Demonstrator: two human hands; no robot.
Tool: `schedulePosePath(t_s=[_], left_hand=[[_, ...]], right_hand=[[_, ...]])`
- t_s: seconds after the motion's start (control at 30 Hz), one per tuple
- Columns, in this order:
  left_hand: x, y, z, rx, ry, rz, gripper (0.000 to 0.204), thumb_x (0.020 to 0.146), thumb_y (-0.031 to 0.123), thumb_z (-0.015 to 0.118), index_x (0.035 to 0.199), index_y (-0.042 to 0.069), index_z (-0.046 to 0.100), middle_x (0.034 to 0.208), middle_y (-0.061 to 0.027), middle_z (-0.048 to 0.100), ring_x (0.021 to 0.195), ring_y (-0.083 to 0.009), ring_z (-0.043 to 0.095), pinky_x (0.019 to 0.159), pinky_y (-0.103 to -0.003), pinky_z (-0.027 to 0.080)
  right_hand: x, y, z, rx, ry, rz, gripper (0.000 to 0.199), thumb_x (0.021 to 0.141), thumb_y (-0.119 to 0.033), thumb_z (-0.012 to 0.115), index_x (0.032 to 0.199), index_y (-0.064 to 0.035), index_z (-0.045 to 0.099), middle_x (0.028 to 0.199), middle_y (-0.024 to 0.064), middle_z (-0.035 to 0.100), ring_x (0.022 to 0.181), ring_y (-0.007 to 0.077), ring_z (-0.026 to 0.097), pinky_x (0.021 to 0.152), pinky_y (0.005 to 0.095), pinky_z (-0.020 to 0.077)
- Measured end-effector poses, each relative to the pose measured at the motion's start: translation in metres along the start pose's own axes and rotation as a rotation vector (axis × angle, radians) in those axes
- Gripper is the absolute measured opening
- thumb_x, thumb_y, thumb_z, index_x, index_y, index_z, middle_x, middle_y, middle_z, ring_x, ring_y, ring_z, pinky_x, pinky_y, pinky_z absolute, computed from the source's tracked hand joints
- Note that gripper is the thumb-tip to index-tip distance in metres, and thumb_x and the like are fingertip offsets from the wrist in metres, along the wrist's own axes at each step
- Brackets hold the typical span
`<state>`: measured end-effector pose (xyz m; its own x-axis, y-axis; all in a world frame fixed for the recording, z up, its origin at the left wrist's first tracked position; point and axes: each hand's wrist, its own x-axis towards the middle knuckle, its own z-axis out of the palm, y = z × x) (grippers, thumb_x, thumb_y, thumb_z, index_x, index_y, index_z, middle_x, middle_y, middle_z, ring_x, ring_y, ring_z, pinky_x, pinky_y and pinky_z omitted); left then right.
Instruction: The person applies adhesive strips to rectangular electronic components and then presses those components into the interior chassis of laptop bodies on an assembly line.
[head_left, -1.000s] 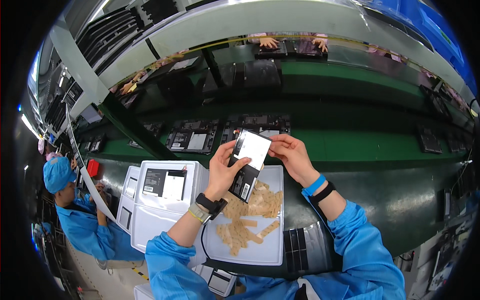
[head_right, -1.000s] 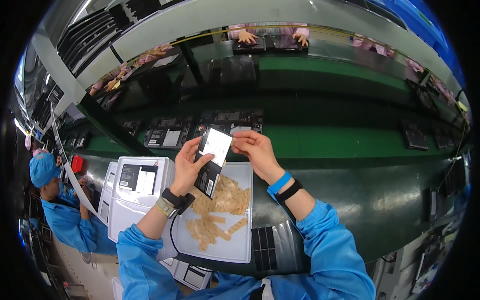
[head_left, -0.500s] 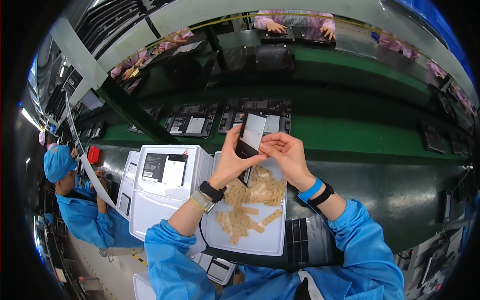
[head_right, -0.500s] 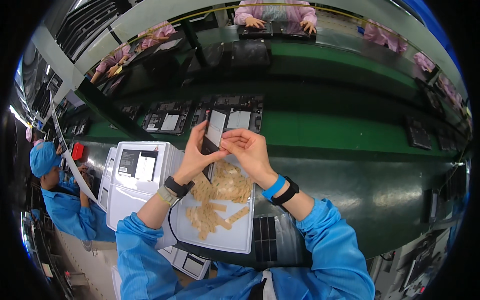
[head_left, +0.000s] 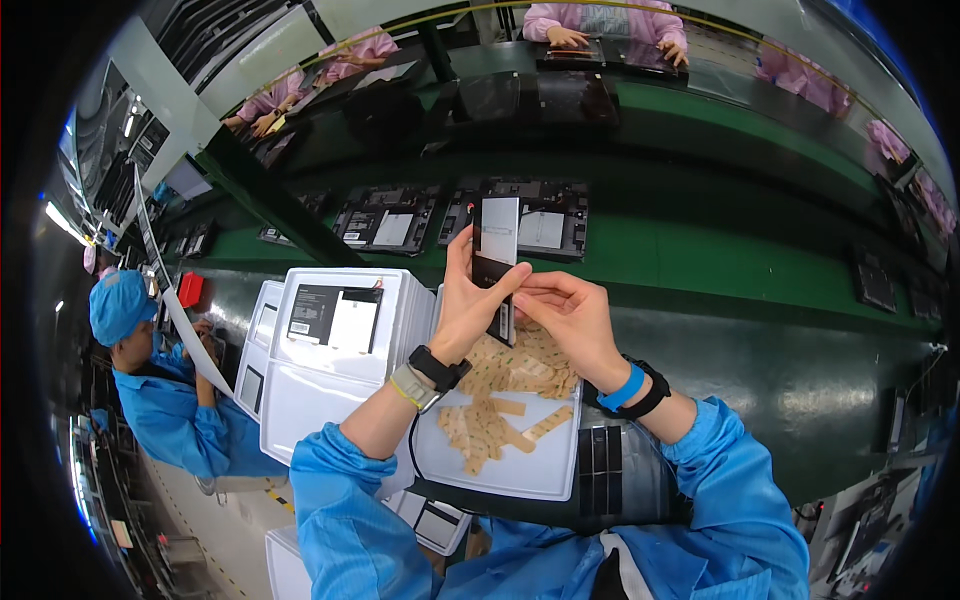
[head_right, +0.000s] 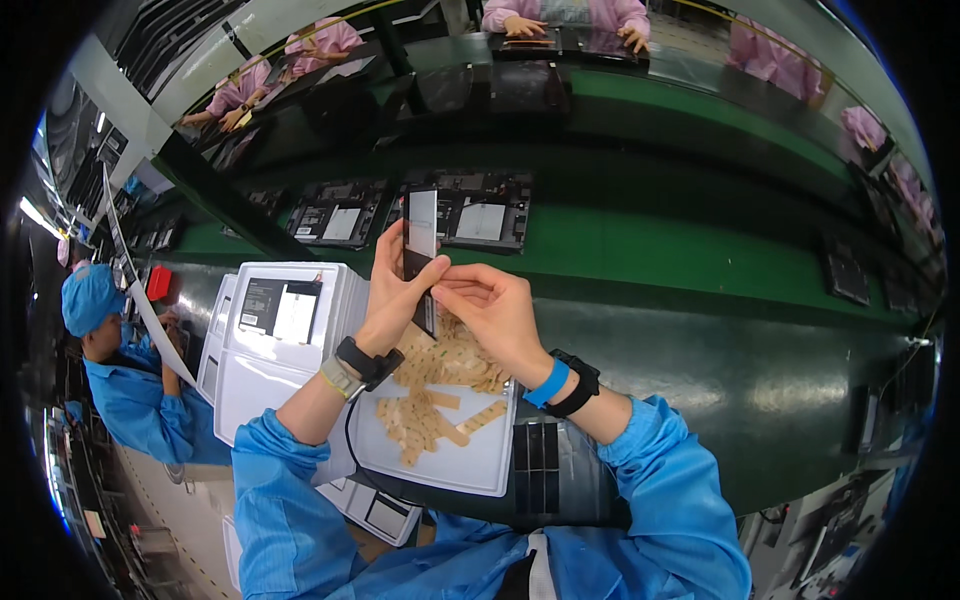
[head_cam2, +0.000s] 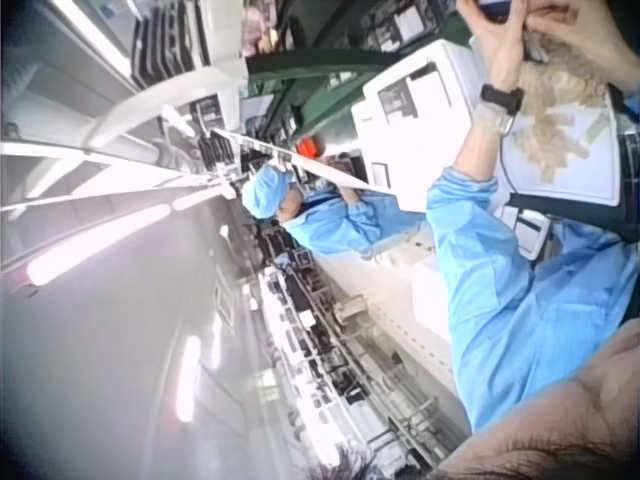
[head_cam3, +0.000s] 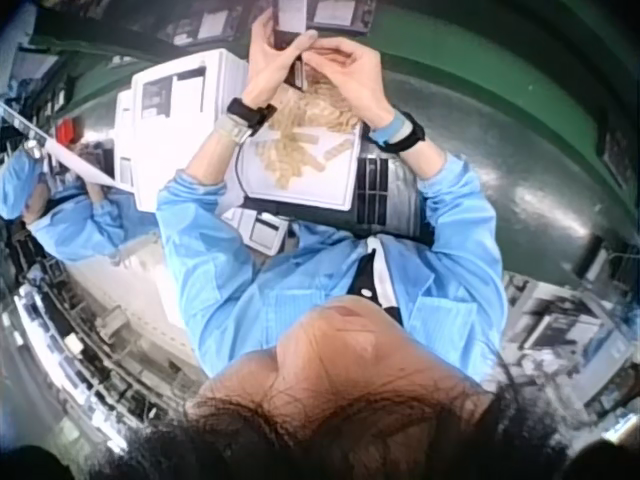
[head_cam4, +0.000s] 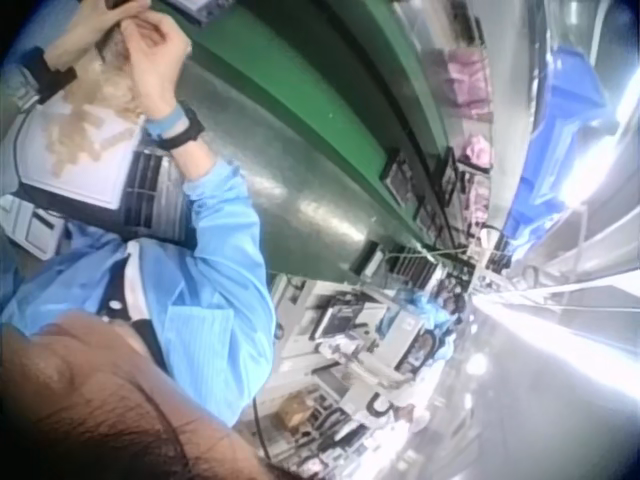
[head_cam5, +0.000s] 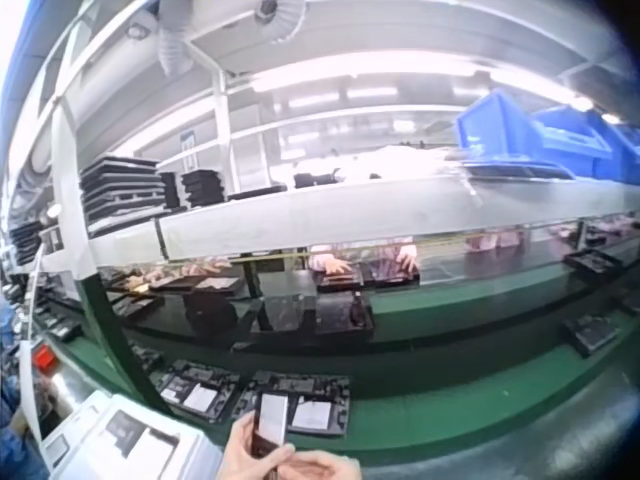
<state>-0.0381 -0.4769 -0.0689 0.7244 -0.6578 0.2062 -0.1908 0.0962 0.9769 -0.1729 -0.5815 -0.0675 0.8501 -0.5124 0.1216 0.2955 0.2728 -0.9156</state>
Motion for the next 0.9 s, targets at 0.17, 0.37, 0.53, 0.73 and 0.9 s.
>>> schedulePosePath(t_s=[0.17,0.37,0.53,0.73,0.9], left_hand=[[0.002,0.001,-0.001,0.011,-0.01,0.0,0.094,0.089,0.02,0.087,0.156,-0.005,0.025,0.136,-0.0171,0.058,0.122,-0.0194,0.059,0.105,-0.034,0.049],[0.007,0.006,-0.003,-0.226,0.189,0.014,0.084,0.095,0.017,0.081,0.155,-0.007,0.026,0.131,-0.014,0.061,0.117,-0.0165,0.061,0.102,-0.03,0.049],[0.006,0.001,-0.005,-0.213,0.27,0.016,0.084,0.093,0.016,0.083,0.153,-0.007,0.029,0.131,-0.0134,0.062,0.116,-0.0146,0.06,0.101,-0.028,0.048],[0.014,-0.004,-0.015,-0.576,0.141,0.065,0.056,0.108,0.044,0.054,0.143,0.003,0.039,0.133,-0.0245,0.059,0.102,-0.0353,0.071,0.09,-0.048,0.063],[0.031,-0.007,-0.033,-0.492,0.341,0.142,0.052,0.108,0.043,0.052,0.136,0.001,0.039,0.13,-0.0237,0.059,0.097,-0.0336,0.071,0.087,-0.045,0.063]], right_hand=[[0.011,0.008,-0.012,-0.047,-0.011,0.015,0.018,0.096,0.002,0.071,0.113,0.0082,0.07,0.102,0.0114,0.076,0.091,0.0127,0.073,0.085,0.0255,0.0603],[0.005,0.023,-0.019,-0.261,0.0,-0.122,0.016,0.096,0.005,0.068,0.112,0.0077,0.07,0.1,0.0083,0.074,0.091,0.0124,0.072,0.086,0.0257,0.0586],[-0.017,0.01,0.009,-0.242,-0.063,-0.078,0.019,0.094,0.001,0.074,0.112,0.0063,0.072,0.103,0.0096,0.077,0.089,0.0132,0.075,0.081,0.0258,0.0617],[0.005,-0.015,-0.012,-0.47,0.085,-0.401,0.016,0.096,0.007,0.068,0.109,0.0028,0.075,0.101,0.0077,0.075,0.092,0.0117,0.07,0.079,0.0261,0.0582],[-0.031,-0.035,-0.011,-0.857,-0.126,-0.636,0.021,0.083,0.004,0.073,0.103,-0.0033,0.075,0.107,0.0114,0.07,0.088,0.0288,0.071,0.079,0.0363,0.0604]])
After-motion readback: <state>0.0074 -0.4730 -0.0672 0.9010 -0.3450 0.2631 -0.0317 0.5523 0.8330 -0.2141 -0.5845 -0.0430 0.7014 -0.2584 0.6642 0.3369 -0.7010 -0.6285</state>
